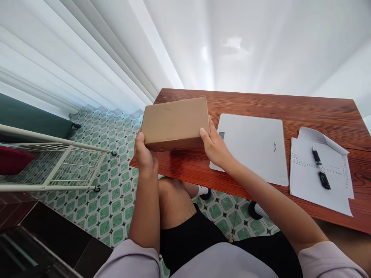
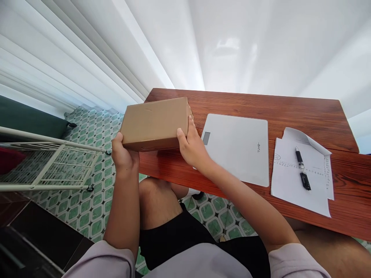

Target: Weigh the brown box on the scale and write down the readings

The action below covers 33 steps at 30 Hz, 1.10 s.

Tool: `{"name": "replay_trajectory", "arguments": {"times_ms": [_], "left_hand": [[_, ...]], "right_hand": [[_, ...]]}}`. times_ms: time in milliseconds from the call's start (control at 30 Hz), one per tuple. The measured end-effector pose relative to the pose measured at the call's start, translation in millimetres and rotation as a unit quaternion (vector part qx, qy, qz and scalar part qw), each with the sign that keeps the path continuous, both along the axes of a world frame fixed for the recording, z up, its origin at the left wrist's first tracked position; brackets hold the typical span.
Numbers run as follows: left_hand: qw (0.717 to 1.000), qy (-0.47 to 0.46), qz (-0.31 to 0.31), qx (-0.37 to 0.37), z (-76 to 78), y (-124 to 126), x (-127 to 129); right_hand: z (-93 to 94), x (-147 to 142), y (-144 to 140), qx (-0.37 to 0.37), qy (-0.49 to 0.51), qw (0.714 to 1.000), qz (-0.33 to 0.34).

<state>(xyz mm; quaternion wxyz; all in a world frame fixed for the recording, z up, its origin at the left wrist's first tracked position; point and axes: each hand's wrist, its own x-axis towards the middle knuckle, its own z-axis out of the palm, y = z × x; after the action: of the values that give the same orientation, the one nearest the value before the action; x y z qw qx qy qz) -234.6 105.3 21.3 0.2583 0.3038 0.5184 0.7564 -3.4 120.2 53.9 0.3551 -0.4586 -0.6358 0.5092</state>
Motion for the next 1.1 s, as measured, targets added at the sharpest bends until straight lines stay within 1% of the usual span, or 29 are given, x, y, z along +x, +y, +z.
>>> {"name": "replay_trajectory", "arguments": {"times_ms": [200, 400, 533, 700, 867, 967, 1100], "left_hand": [[0.999, 0.018, -0.047, 0.009, 9.6, 4, 27], [0.992, 0.032, -0.122, 0.028, 23.7, 11, 68], [0.985, 0.040, -0.167, 0.027, 27.9, 16, 98], [0.975, 0.047, -0.217, 0.025, 23.4, 21, 136], [0.969, 0.040, -0.243, 0.001, 15.2, 20, 171], [0.965, 0.033, -0.260, -0.007, 11.1, 17, 186], [0.961, 0.040, -0.274, -0.018, 6.3, 13, 199]], "right_hand": [[7.9, 30, -4, 0.023, 0.002, 0.999, -0.035], [16.0, 70, -16, 0.041, 0.015, 0.995, -0.087], [17.3, 100, -26, 0.049, 0.006, 0.990, -0.130], [10.2, 137, -38, 0.067, -0.017, 0.980, -0.185], [6.0, 165, -50, 0.063, -0.022, 0.972, -0.227], [3.8, 178, -56, 0.064, -0.020, 0.969, -0.238], [-1.9, 190, -61, 0.070, -0.021, 0.964, -0.258]]}}
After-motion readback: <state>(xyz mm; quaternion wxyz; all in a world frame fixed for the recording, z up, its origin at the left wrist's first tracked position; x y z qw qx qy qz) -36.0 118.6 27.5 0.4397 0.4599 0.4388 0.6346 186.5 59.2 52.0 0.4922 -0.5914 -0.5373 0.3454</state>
